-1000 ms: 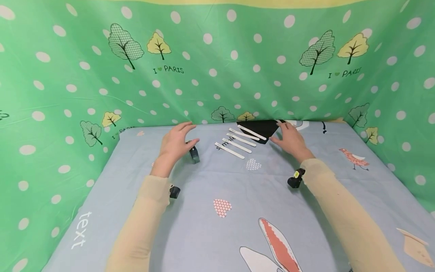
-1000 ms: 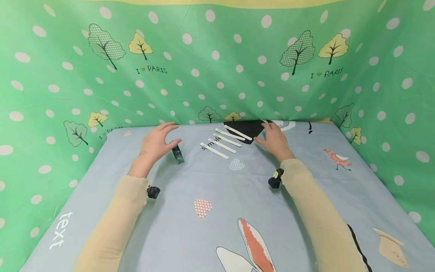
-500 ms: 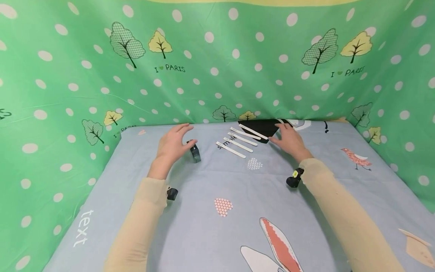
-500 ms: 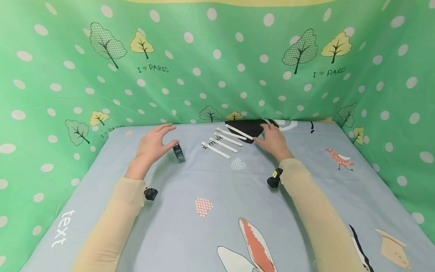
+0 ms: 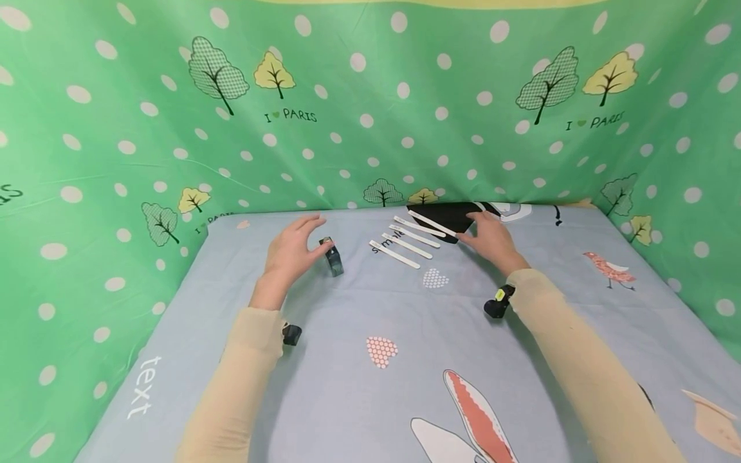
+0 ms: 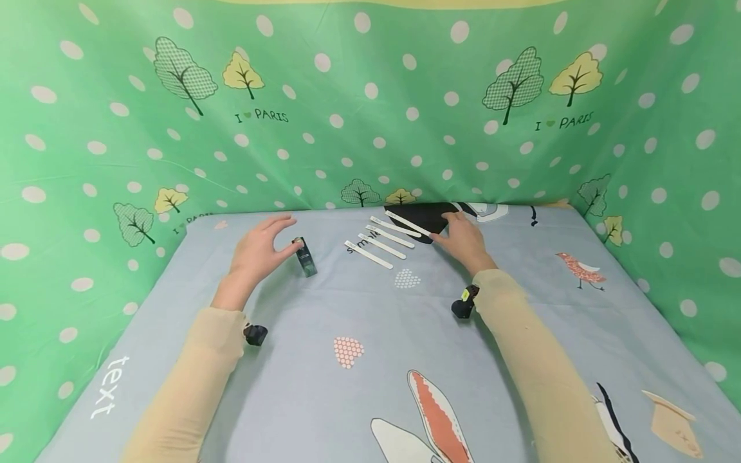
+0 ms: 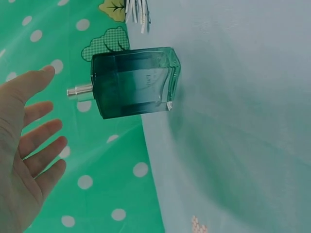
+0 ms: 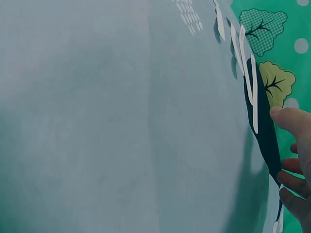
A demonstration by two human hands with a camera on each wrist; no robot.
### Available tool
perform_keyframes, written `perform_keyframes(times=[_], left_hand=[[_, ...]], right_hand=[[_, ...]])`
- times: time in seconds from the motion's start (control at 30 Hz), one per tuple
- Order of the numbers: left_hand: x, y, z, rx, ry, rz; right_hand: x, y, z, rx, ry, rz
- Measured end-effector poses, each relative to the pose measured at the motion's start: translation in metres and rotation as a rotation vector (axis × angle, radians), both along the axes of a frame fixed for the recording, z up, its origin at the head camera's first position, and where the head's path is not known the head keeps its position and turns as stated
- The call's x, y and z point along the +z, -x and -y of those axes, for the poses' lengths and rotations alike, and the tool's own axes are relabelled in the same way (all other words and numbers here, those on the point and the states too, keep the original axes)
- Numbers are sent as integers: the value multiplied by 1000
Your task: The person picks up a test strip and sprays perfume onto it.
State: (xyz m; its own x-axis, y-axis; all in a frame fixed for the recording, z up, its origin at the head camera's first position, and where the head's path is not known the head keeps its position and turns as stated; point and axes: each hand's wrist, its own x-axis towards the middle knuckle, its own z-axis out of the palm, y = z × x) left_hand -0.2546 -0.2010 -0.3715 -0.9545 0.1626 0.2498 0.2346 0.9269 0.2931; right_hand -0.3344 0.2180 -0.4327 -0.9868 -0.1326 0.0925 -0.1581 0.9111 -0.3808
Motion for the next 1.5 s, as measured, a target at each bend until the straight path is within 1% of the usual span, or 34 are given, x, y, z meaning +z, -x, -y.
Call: perform_keyframes(times=[0.13,0.27,0.43,0.63,0.83,1.0,1.17,1.33,1.5], left_hand=[[-4,-1,2,2,-13,6],[-9,-1,6,7,-23,8],[-14,-1,9,8,-37,9],[-17,-1,12,11,-64,23],[-21,-2,12,20,-109,41],[-28,0,13,24,-135,54],[-35,2,14,40,-174,76],[-41,2,15,46,-214,90],[-45,2,15,51,-257,113]], right_hand=[[-1,0,1,-3,12,-10],[-2,0,2,1,54,-32],[-4,0,2,-6,155,-33],[-7,1,3,-49,293,-14],[-10,4,1,-59,413,-18],[-13,5,2,-73,460,-23],[-13,4,6,-87,515,-2],[-15,5,8,-97,535,22],[-17,5,9,-106,552,34]])
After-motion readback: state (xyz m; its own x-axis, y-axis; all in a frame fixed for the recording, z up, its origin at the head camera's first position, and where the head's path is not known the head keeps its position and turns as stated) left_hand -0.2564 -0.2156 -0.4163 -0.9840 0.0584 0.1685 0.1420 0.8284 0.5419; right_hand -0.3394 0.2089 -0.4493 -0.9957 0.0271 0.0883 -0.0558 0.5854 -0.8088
